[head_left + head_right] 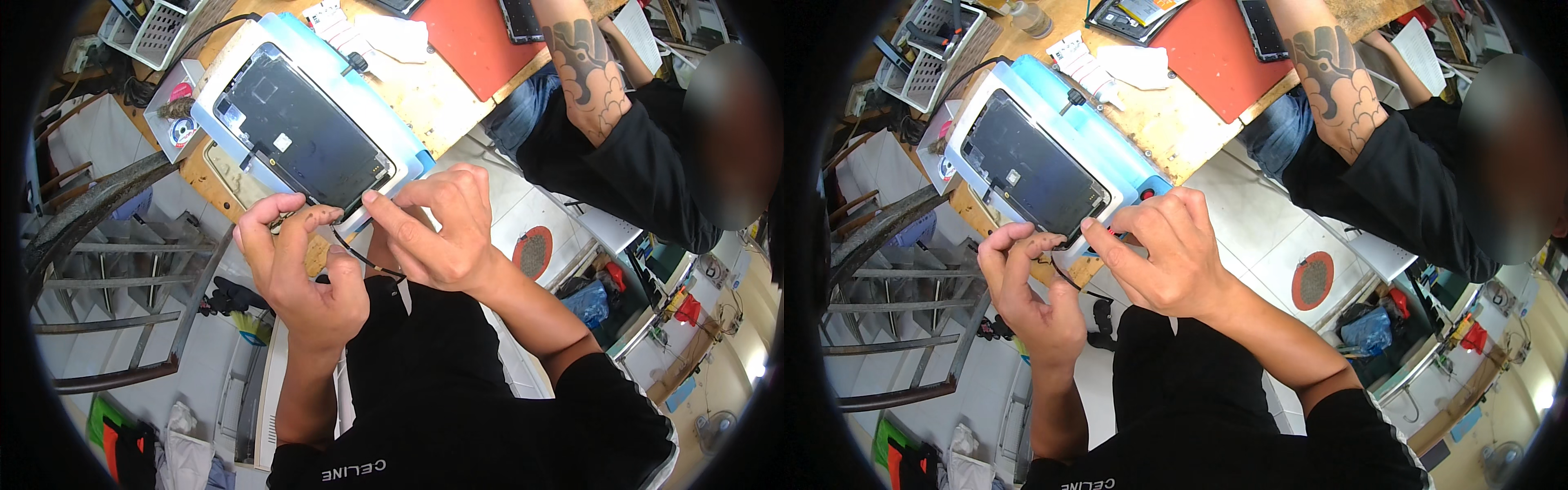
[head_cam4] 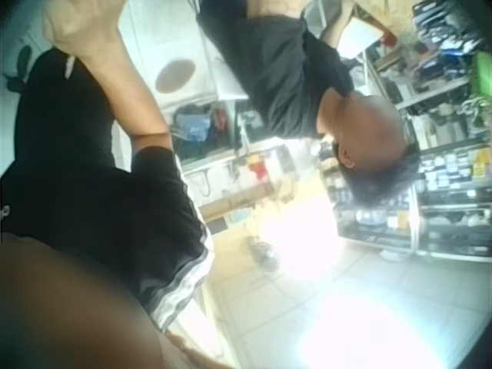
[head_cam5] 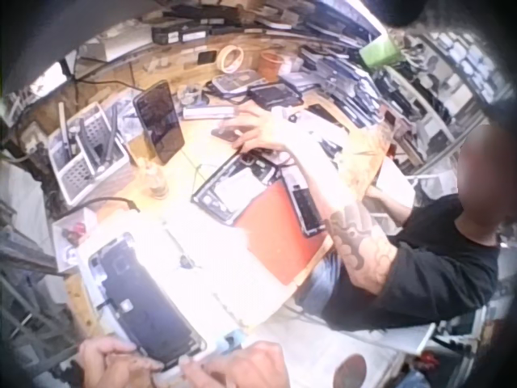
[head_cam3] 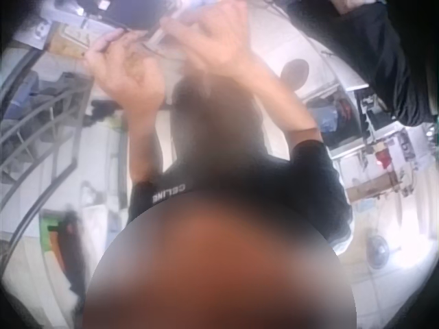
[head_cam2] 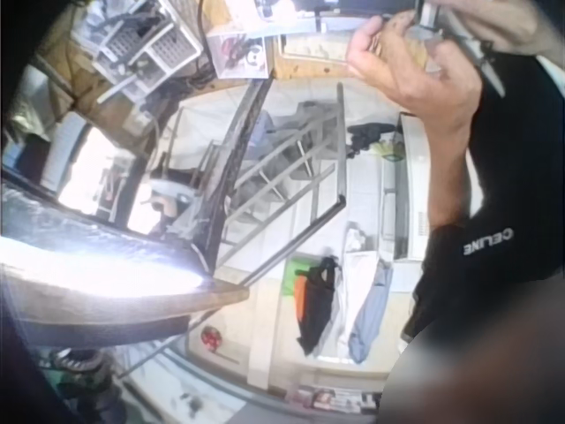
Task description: The person works at a cluttered electronics repair bench, using a heat press to separate a smartphone screen, then manually reassembles the device by reconnecting internal components and closing the back cover. The person also handles a second phone, opening its back cover and manipulating internal parts.
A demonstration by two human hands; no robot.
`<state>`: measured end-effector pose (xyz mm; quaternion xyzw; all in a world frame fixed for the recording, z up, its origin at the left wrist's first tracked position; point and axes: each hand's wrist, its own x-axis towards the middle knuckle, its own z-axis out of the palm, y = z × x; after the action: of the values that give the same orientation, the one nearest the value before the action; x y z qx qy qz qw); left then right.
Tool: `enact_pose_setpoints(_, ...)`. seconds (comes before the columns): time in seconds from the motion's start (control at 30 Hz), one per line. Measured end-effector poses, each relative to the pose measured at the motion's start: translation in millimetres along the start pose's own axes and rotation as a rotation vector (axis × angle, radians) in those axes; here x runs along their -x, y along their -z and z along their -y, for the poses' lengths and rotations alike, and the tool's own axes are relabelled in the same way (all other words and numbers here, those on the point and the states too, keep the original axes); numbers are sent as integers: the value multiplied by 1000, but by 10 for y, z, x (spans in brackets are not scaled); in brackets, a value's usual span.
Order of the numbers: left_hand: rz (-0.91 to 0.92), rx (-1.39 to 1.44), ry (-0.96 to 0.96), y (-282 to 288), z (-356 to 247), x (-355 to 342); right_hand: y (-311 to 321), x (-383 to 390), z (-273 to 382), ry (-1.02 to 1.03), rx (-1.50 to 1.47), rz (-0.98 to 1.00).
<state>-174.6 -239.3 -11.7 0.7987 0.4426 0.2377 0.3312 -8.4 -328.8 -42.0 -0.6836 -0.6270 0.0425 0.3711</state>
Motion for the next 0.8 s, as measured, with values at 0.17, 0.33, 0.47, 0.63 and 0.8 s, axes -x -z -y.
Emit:
enact_pose_setpoints(0.17, 8, -43, -38, 14, -26, 3, 0, -14, 1, 11, 9, -14)
enact_pose_setpoints(0.33, 15, -89, -60, 35, -51, 15, -1, -26, 9, 21, 19, -23)
enact_pose_setpoints(0.47, -31, -144, -54, -16, -68, 8, 9, -41, 8, 29, 19, -19)
enact_pose_setpoints(0.63, -56, -177, -19, -48, -93, -4, 16, -62, 20, 39, 4, -5)
enact_pose_setpoints(0.8, -61, -177, -34, -55, -82, -13, 2, -85, 30, 60, 5, -12)
